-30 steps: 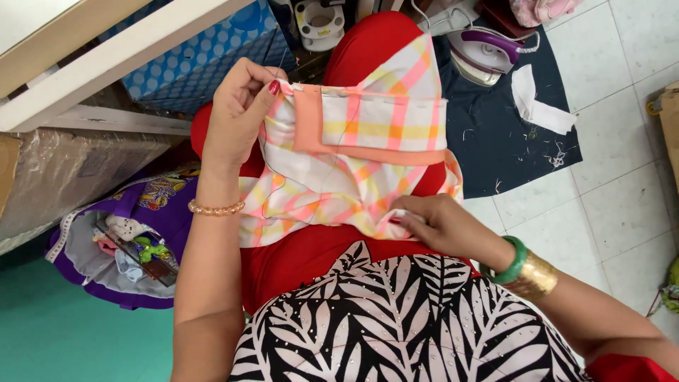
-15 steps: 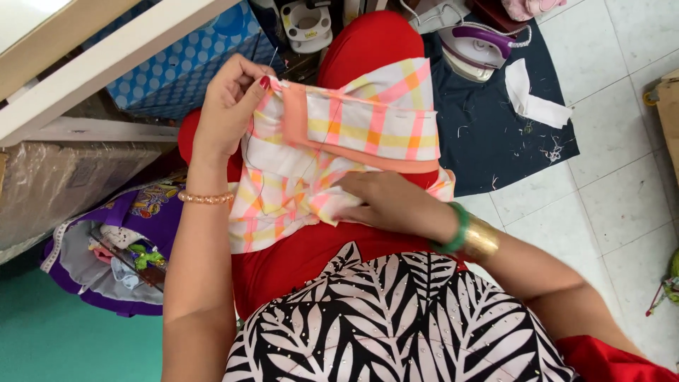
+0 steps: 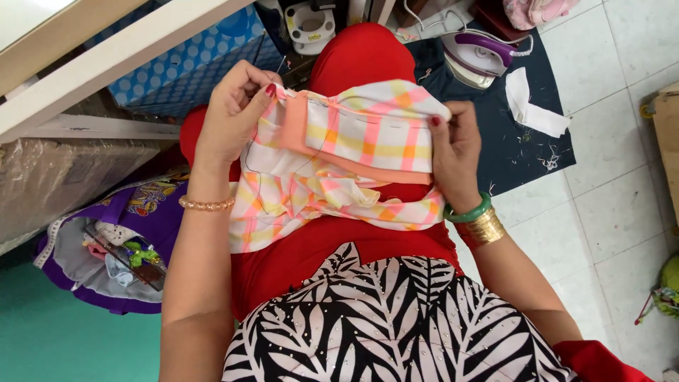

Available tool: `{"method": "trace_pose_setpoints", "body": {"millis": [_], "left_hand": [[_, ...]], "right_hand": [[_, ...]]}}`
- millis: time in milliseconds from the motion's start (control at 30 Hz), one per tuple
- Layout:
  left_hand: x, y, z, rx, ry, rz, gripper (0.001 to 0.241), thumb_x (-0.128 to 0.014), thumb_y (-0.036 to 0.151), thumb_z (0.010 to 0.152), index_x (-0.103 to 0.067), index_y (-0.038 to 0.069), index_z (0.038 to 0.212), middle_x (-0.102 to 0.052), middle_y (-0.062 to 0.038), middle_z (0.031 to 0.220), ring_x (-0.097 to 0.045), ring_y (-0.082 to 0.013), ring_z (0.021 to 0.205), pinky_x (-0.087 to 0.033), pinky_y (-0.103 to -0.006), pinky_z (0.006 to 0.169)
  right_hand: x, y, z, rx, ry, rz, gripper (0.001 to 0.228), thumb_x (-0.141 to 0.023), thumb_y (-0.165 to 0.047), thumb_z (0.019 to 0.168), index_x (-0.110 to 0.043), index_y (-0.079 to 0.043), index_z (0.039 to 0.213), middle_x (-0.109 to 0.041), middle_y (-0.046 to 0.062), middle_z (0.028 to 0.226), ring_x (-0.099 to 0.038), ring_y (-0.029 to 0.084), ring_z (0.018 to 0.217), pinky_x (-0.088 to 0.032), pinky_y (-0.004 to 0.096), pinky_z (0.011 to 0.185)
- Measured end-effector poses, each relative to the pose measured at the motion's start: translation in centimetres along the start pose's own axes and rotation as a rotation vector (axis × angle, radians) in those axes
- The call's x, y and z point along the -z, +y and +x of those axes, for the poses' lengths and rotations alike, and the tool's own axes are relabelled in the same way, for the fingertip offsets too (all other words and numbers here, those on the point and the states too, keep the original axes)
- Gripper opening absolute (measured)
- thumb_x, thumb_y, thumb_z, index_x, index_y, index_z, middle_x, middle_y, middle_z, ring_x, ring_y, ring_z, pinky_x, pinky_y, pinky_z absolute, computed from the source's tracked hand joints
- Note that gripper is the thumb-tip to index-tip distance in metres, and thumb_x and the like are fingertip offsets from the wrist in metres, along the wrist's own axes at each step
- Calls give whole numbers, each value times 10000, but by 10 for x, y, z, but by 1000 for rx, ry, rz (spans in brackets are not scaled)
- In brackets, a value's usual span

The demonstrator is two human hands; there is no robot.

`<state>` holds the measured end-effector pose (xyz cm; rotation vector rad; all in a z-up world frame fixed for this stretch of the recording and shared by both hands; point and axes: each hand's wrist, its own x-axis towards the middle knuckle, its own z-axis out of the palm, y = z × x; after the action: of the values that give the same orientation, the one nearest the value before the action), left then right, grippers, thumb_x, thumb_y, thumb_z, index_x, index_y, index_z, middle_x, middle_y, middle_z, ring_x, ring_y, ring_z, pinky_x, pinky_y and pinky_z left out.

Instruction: Hand-sewing and pinning a piece of checkered fabric, likely part of a garment.

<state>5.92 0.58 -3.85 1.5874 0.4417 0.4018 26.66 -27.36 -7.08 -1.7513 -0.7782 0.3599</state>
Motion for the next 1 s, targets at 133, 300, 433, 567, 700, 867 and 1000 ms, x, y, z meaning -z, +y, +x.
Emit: {"method": "trace_pose_setpoints", "body": {"millis": [133, 300, 433, 567, 700, 867, 1000], "left_hand": [[-1, 6, 1, -34, 9, 9, 108, -580, 195, 1086, -526, 106, 1058, -648, -84, 1120, -607, -142, 1039, -512, -272, 915], [9, 22, 4, -180, -25, 75, 95, -521, 158, 1118, -527, 66, 1093, -631, -116, 1139, -594, -182, 1061, -491, -297, 942], [19, 28, 3, -221, -71, 137, 38, -498, 81, 1121, -525, 63, 1100, -633, -124, 1155, -608, -185, 1080, -512, -297, 932], [16, 25, -10, -234, -85, 74, 95, -642, 54, 995, -596, -24, 968, -698, -223, 1060, -637, -257, 944, -490, -356, 873], [11, 57, -28, -277, -129, 91, 93, -662, 85, 972, -655, 6, 922, -737, -193, 1022, -659, -254, 837, -501, -330, 791], [32, 42, 2, -318, -56, 31, 108, -624, 75, 996, -629, -24, 954, -706, -224, 1038, -630, -267, 874, -494, -352, 813], [35, 35, 32, -315, -38, -12, 54, -593, 6, 1026, -591, -47, 1017, -681, -213, 1056, -607, -234, 900, -490, -332, 865]], "right_hand": [[20, -1, -4, 96, 55, -75, 111, -495, -165, 1127, -487, -55, 1111, -495, 63, 1043, -471, 142, 897, -394, 288, 781], [29, 2, 0, -1, -112, -85, 220, -494, -278, 1137, -527, -64, 1100, -461, 36, 1038, -460, 141, 935, -371, 290, 792], [10, -16, 32, -485, -389, 229, 666, -284, -596, 998, -541, -74, 1323, -668, 92, 1314, -647, 189, 1237, -529, 296, 980], [0, -18, 52, -327, -351, 437, 498, -392, -498, 1004, -636, -104, 1186, -695, 5, 922, -634, 92, 918, -441, 288, 979], [7, 1, 55, -112, -213, 646, 148, -643, -140, 1012, -577, -57, 1115, -638, 90, 983, -625, 146, 852, -503, 246, 783], [11, 8, 84, -15, -170, 574, 128, -614, -135, 1040, -512, -71, 1084, -607, 131, 935, -607, 137, 740, -496, 232, 656], [-9, -33, 103, 85, -111, 239, 219, -569, -7, 1092, -499, 4, 1300, -550, 115, 1097, -575, 184, 1010, -489, 305, 905]]}}
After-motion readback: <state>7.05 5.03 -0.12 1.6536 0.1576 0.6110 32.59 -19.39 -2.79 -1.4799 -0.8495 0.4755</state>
